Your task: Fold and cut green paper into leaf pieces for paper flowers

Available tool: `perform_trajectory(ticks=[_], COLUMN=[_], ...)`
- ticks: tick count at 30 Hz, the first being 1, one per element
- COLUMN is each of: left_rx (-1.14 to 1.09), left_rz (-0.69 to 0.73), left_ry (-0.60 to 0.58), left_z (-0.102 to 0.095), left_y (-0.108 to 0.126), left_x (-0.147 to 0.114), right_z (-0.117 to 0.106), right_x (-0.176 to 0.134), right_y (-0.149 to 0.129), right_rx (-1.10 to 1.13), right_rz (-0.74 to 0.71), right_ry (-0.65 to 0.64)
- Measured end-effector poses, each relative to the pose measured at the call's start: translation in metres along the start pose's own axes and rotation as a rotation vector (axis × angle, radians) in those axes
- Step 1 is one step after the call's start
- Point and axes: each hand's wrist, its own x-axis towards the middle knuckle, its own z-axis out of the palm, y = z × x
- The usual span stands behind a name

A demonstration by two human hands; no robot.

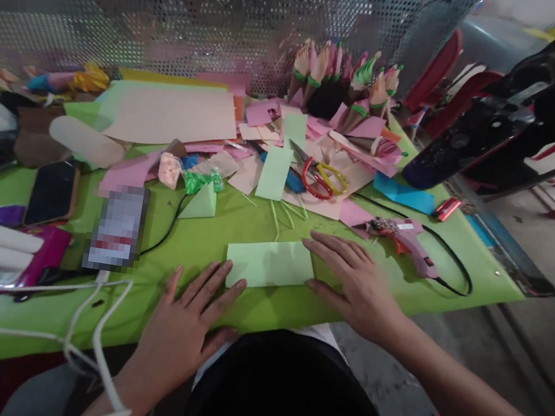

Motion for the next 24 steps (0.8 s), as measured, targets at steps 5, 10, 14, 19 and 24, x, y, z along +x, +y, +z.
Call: perform_trajectory(ticks=[5,10,14,19,24], left_rx=[-0.078,-0.338,-0.598,-1.026,-1.293], left_rz=[-0.056,-0.152,-0.229,-0.34,-0.464], left_ry=[0.055,0.058,0.095,0.16,0.315], left_z=[-0.004,-0.006,-0.007,-0.005,0.001], left_y=[0.001,-0.002,-0.001,0.0,-0.014], left_x=[0.0,0.014,0.036,0.06,0.078], right_z=[0.011,0.015,0.016,0.021,0.017], right_x=[0.023,0.022,0.027,0.039,0.05], right_y=[0.002,0.002,0.001,0.004,0.006], right_rx=[0.006,0.049,0.09,0.236,0.446], right_rz=[-0.007,0.034,0.05,0.089,0.113], right_ry=[-0.127,-0.121,-0.076,0.056,0.2])
